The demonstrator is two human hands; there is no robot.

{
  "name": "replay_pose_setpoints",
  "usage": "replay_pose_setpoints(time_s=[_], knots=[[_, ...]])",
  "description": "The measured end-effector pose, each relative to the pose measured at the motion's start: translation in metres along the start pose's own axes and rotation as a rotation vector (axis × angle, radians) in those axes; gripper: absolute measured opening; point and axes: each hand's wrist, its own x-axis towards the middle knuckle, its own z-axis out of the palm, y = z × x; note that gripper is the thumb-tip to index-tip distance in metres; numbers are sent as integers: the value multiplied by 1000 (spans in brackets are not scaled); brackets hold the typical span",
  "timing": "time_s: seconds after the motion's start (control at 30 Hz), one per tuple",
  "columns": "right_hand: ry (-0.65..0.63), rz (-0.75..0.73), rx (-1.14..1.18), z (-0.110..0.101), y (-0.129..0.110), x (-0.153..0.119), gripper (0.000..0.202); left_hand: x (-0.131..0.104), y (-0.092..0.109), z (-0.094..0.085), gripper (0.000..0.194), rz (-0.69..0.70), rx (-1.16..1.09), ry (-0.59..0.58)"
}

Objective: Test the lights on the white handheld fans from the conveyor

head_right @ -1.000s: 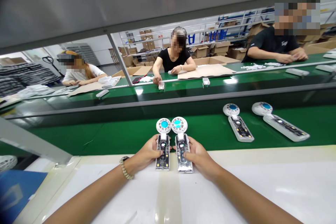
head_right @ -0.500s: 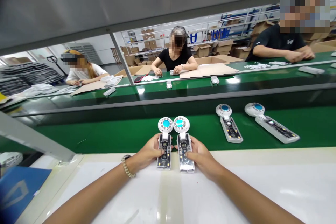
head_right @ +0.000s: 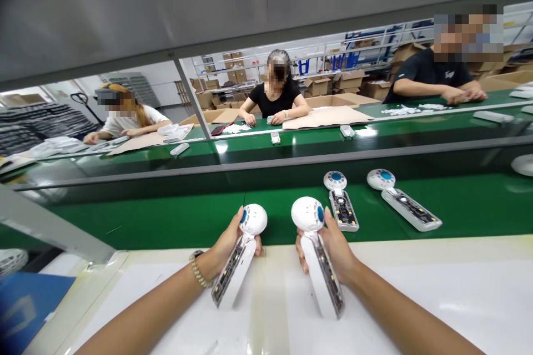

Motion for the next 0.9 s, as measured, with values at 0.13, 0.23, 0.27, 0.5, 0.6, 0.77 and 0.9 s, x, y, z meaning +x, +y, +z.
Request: replay_pose_setpoints(time_s=[0.13, 0.23, 0.27, 0.5, 0.6, 0.77, 0.9], knots=[[85, -57, -45, -16, -21, -2, 69, 2, -2, -2, 69, -14, -28, 89], [208, -182, -100, -37, -43, -8, 68, 6, 0, -9, 66, 24, -71, 171], [259, -236, -117, -46, -50, -10, 68, 8, 2, -13, 65, 61, -59, 231], [742, -424, -610, -100, -64, -6, 48, 18, 5, -40, 39, 402, 284, 664], [821, -441, -1031, -103, -57, 2, 40, 19, 3, -47, 36, 478, 410, 766], [798, -632, -1519, -93, -49, 6, 35, 12, 7, -42, 34, 704, 687, 837], [1059, -795, -1607, -93, -58, -8, 32, -2, 0, -20, 38, 965, 1101, 605]])
